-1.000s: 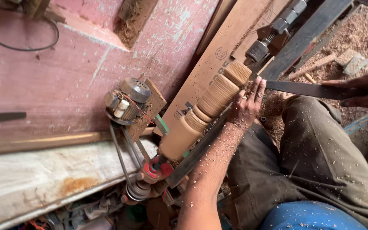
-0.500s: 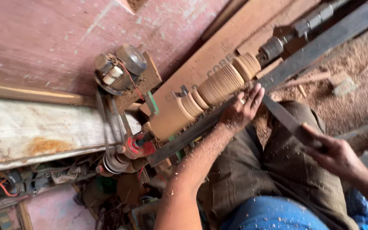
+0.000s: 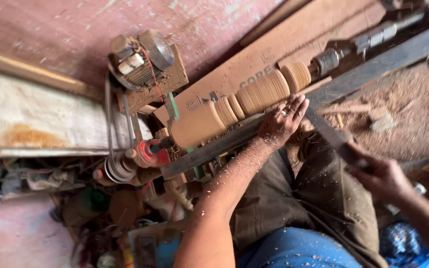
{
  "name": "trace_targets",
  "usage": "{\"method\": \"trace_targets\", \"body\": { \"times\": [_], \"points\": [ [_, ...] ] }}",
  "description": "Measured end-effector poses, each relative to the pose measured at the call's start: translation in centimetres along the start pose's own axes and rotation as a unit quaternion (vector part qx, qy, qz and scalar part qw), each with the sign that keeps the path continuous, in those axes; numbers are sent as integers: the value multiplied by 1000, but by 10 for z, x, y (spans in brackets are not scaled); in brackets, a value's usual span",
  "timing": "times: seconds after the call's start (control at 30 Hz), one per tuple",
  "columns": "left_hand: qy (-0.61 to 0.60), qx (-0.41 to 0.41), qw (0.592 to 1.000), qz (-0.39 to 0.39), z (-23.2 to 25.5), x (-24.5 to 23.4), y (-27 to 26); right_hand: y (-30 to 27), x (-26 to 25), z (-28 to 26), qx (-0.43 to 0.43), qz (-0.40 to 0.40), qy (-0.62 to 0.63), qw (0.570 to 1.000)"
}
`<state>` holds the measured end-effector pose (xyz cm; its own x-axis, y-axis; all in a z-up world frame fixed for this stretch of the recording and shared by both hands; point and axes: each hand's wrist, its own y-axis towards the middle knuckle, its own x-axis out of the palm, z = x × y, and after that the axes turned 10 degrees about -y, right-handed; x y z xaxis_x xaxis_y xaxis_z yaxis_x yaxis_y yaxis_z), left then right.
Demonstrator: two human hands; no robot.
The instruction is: The person uses a chisel to shape a rotating wood piece on a lathe, creating decorative contours and grooves.
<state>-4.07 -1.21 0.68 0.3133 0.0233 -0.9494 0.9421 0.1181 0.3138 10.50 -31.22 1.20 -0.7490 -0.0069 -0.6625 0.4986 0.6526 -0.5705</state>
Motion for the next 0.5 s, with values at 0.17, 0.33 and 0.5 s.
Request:
{"method": "trace_targets", "body": {
  "times": [0.17, 0.33, 0.5],
  "points": [
    [37, 115, 993, -17, -25, 17, -31, -58, 47, -56, -30, 59, 180, 981],
    [-73, 88, 993, 2, -32, 15, -33, -67, 55, -96, 28, 68, 182, 981],
    [-18, 98, 995, -19, -34, -1, -32, -61, 68, -89, 29, 64, 227, 971]
  ]
}}
